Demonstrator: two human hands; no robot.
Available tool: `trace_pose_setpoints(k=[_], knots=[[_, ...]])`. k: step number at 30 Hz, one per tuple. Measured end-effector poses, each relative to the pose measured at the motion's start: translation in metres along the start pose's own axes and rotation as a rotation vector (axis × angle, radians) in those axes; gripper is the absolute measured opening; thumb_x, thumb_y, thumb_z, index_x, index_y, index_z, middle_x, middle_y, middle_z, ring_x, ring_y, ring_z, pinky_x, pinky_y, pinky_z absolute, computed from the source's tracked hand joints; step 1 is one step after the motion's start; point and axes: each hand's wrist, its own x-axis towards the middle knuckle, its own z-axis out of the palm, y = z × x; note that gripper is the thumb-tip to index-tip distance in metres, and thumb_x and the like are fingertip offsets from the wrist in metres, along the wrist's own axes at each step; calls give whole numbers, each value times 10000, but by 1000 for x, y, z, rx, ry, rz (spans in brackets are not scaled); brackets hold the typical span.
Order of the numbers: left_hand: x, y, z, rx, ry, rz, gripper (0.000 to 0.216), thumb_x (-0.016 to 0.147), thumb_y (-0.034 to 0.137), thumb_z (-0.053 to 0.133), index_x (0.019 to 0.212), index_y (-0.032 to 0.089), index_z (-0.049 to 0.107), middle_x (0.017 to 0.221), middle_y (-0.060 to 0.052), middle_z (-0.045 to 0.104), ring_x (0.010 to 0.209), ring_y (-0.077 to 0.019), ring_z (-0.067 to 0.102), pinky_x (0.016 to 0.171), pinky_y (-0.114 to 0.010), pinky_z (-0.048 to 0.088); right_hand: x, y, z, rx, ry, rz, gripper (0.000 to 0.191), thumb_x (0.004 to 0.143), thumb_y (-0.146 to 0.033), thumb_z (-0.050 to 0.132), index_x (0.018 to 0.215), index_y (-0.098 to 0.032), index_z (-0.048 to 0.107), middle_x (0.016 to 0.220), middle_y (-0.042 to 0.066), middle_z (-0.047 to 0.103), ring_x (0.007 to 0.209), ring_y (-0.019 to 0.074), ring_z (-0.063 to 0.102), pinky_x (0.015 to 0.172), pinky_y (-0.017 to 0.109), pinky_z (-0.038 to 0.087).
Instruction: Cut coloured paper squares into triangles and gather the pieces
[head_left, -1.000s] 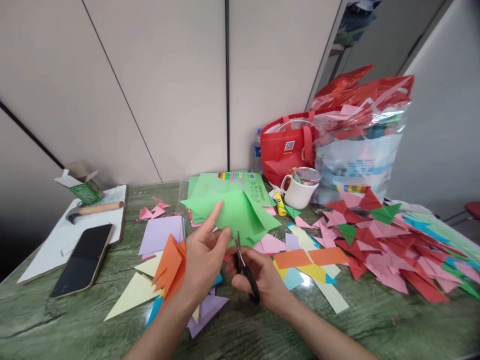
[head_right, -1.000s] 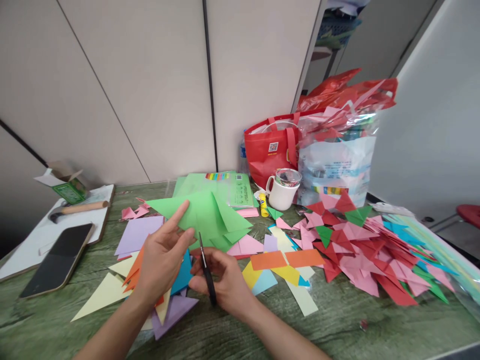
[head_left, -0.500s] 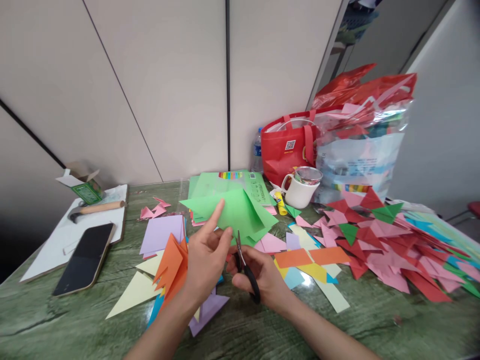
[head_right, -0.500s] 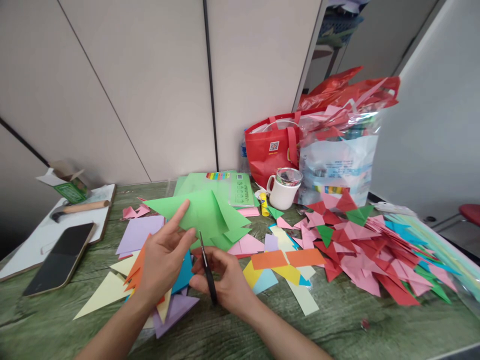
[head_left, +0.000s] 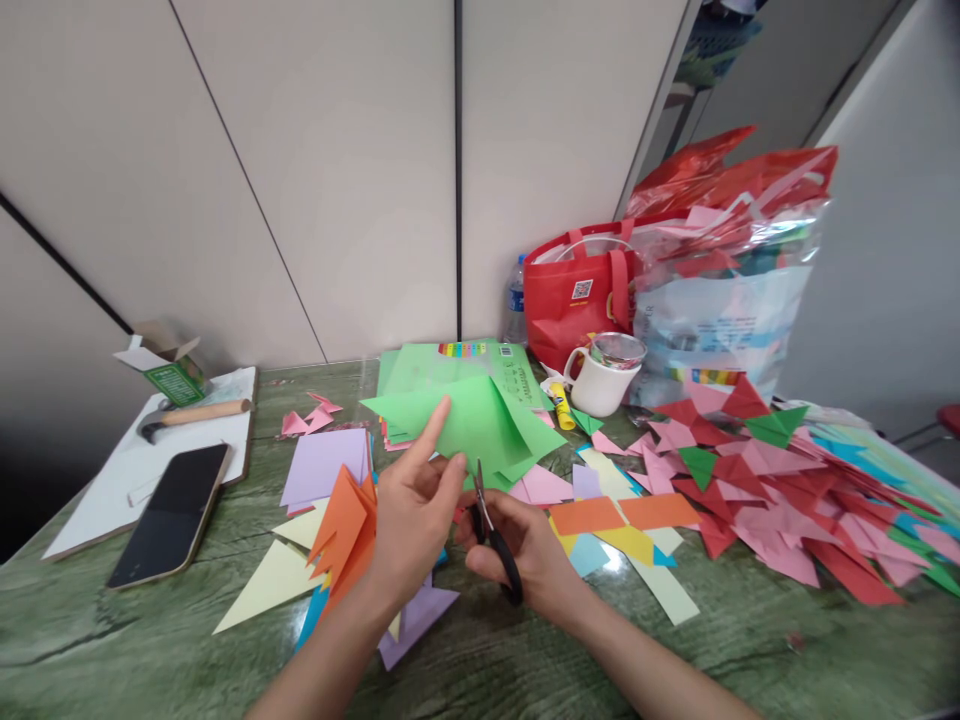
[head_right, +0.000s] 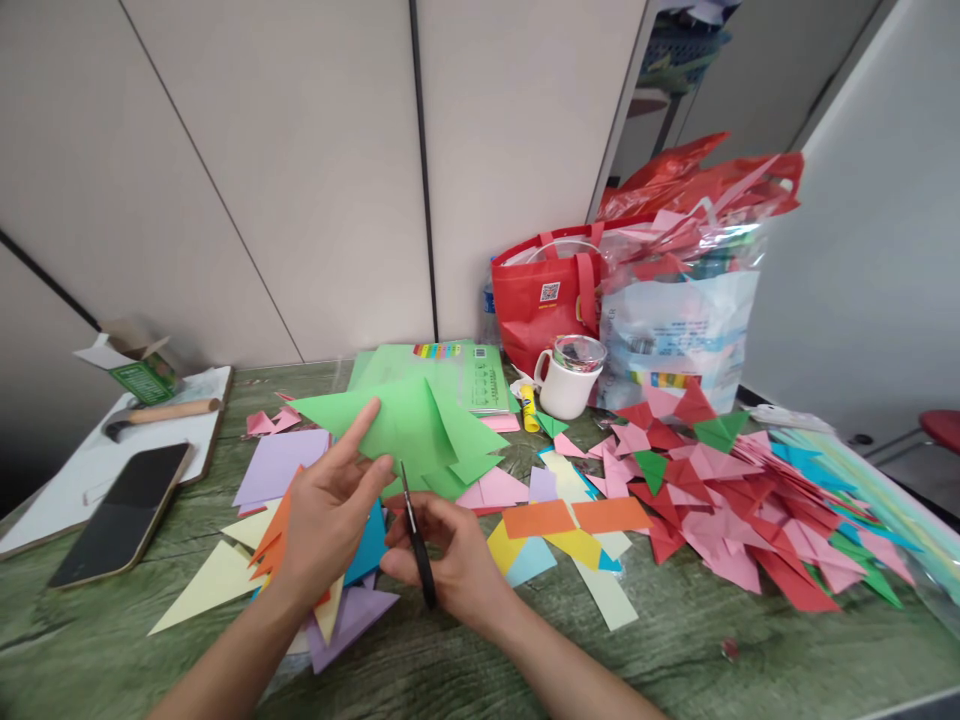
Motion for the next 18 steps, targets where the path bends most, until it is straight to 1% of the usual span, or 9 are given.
trace_pose_setpoints(k=[8, 15, 18], knots=[[-2, -1, -1, 21, -4, -4, 587, 787, 250, 546, 1347, 160, 392, 501, 78, 274, 458, -74, 244, 400, -191, 253, -1, 5, -1, 0, 7, -18, 464, 625, -420, 756, 991, -176, 609, 750, 19, 584, 684, 149, 542, 649, 276, 435], [-3, 0, -1, 6, -20, -16, 590, 799, 252, 525, 1360, 158, 366, 503, 84, 239, 452, -74, 219, 392, -184, 261, -1, 5, 0, -9, 27, -9, 440, 617, -410, 760, 965, -182, 618, 735, 17, 582, 664, 150, 533, 630, 275, 436], [-3, 0, 0, 6, -18, -15, 593, 800, 245, 524, 1363, 155, 361, 506, 84, 227, 456, -76, 211, 389, -186, 249, -1, 4, 1, -7, 47, 0, 436, 593, -380, 781, 946, -181, 618, 722, 8, 577, 653, 142, 527, 622, 265, 431]])
